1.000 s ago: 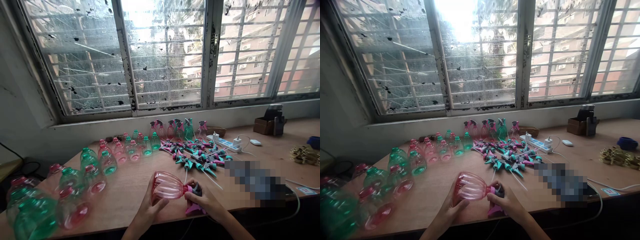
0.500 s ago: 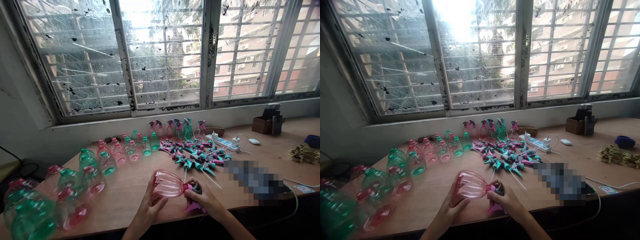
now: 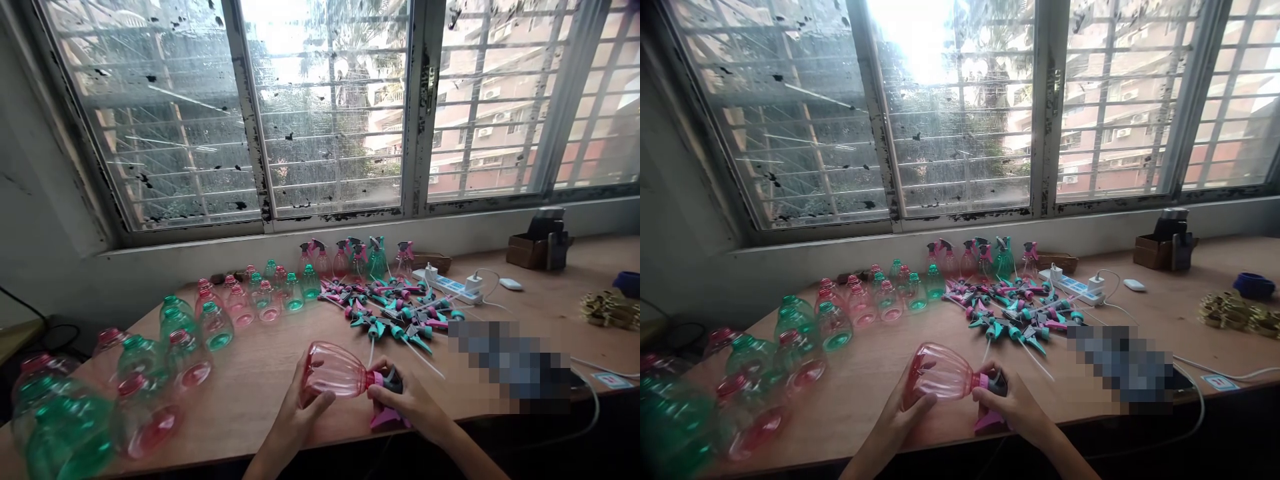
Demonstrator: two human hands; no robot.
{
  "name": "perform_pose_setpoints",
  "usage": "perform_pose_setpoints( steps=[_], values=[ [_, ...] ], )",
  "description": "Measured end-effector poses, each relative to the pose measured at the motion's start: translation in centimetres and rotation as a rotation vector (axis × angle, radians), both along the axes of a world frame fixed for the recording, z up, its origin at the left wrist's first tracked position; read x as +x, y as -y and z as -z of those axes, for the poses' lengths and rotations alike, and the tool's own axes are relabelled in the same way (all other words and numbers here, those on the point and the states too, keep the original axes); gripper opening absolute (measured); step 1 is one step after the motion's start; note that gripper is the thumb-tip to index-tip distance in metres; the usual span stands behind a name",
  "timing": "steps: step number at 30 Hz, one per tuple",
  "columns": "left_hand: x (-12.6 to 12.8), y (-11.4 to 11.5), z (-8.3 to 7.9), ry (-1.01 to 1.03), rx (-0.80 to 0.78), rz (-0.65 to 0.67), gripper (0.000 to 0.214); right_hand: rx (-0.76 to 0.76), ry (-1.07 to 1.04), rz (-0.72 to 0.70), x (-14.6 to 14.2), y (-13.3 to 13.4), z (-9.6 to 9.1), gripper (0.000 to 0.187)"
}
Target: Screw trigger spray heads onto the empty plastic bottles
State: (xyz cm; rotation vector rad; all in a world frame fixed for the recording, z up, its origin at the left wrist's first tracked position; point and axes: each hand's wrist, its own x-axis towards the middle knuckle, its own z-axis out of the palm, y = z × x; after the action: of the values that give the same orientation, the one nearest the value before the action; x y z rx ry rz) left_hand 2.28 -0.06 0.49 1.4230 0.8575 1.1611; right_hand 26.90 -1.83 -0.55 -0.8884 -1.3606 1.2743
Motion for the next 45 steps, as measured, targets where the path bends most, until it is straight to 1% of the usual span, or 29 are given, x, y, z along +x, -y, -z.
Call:
perform_pose_setpoints(
  steps=[4,7,9,12,15,18,23,28,31,35,39,43,45],
  values=[
    [-0.2,-0.5,0.8,0.029,0.017,0.066,0.087,-0.009,-0.015,0.006,0.0,0.0,-0.1,0.037],
    [-0.1,-0.6,0.9,0.058,0.006,0.091,0.09,-0.014,-0.03,0.003,0.0,0.0,0.0,0.038],
    [0.1,-0.3,0.6,0.085,0.002,0.095,0.091,-0.019,-0.034,0.0,0.0,-0.1,0.0,0.038],
    [0.4,0.2,-0.2,0.106,0.004,0.095,0.089,-0.024,-0.019,-0.002,0.0,-0.1,0.2,0.039],
    [0.5,0.5,-1.0,0.075,0.007,0.062,0.083,-0.017,0.009,-0.001,0.0,-0.1,0.2,0.039],
    [0.4,0.6,-1.3,0.052,-0.005,0.038,0.083,-0.008,0.015,0.003,0.0,0.0,-0.1,0.039],
    [0.0,0.5,-0.8,0.022,0.01,0.031,0.086,0.002,-0.001,0.021,-0.2,0.2,-0.9,0.039],
    [0.0,0.4,-0.4,0.083,0.004,0.113,0.096,0.003,-0.008,0.017,-0.2,0.3,-0.8,0.039],
    [0.1,0.6,-0.6,0.086,0.004,0.081,0.096,-0.001,-0.026,0.01,-0.1,0.1,-0.4,0.039],
    [-0.1,0.5,-0.8,0.067,0.017,0.051,0.09,0.005,-0.001,-0.008,0.0,-0.1,-0.1,0.038],
    [-0.3,0.0,-0.3,0.062,0.035,0.069,0.098,0.012,0.038,-0.002,0.1,-0.1,0.0,0.035],
    [-0.3,-0.1,-0.2,0.042,0.035,0.015,0.083,0.008,0.029,-0.002,0.1,-0.1,0.1,0.036],
    [-0.2,0.2,-0.4,0.041,0.037,0.018,0.084,0.007,0.03,0.005,0.1,-0.1,0.1,0.037]
  ],
)
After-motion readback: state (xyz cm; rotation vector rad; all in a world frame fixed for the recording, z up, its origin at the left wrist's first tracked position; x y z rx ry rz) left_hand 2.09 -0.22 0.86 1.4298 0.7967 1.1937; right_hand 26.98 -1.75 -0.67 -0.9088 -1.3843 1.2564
